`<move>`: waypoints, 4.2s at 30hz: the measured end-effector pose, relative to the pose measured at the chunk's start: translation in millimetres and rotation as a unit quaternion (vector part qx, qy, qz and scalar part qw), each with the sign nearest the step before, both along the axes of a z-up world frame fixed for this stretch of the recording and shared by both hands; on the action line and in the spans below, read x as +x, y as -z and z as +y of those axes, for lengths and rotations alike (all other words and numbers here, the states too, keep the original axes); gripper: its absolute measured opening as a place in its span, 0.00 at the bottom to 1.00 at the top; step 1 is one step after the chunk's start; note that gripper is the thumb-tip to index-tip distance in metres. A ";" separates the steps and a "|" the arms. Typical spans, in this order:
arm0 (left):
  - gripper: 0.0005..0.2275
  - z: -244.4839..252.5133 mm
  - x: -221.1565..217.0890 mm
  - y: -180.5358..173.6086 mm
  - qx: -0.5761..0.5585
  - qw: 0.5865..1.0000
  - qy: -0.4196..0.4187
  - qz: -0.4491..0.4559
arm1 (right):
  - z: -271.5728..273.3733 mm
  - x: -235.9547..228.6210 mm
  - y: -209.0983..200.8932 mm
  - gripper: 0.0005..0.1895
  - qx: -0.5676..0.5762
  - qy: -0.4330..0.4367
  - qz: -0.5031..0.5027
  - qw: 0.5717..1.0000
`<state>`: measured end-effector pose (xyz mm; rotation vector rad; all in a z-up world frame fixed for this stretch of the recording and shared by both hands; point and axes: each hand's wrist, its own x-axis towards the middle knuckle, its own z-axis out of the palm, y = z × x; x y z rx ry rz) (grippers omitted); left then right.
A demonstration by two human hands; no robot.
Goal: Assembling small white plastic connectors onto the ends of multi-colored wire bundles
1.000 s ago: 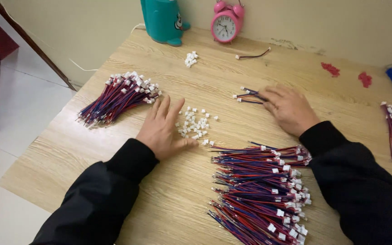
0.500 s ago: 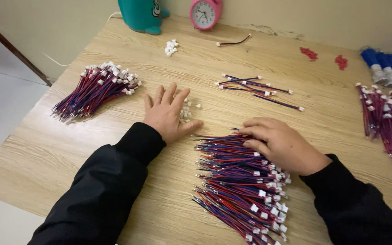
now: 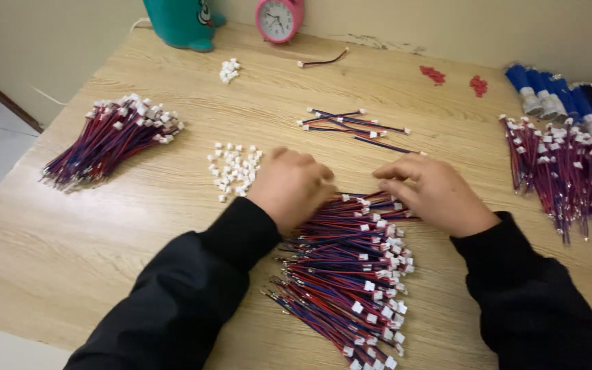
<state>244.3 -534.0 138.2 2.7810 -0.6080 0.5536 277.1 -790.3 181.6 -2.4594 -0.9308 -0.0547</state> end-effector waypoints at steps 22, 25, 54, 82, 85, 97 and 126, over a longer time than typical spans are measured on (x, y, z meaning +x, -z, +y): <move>0.08 -17.0 -18.0 -12.8 -0.169 0.974 0.059 0.140 | 40.9 -29.7 -30.9 0.04 -0.010 -0.029 0.030 0.999; 0.04 -18.5 -26.0 -27.9 -0.230 0.964 0.085 0.105 | 37.6 -33.0 -47.7 0.04 0.082 -0.018 0.107 0.991; 0.07 0.1 -18.6 -29.3 -0.266 0.947 0.009 0.182 | -48.9 72.9 40.5 0.09 -0.112 0.161 -0.092 0.976; 0.05 9.5 -12.5 -29.2 -0.258 0.960 0.030 0.108 | 40.1 151.6 19.1 0.09 -0.179 0.117 -0.091 0.973; 0.06 10.9 -12.2 -30.9 -0.252 0.962 0.051 0.097 | 18.5 134.9 2.5 0.12 -0.203 0.110 -0.035 0.972; 0.06 9.2 -12.0 -21.1 -0.233 0.967 0.023 0.106 | 36.1 116.1 28.7 0.13 -0.034 -0.032 -0.104 0.994; 0.05 -1.4 -25.8 -33.2 -0.411 0.894 0.023 0.180 | 54.4 -10.4 -26.5 0.11 0.219 -0.008 0.308 0.926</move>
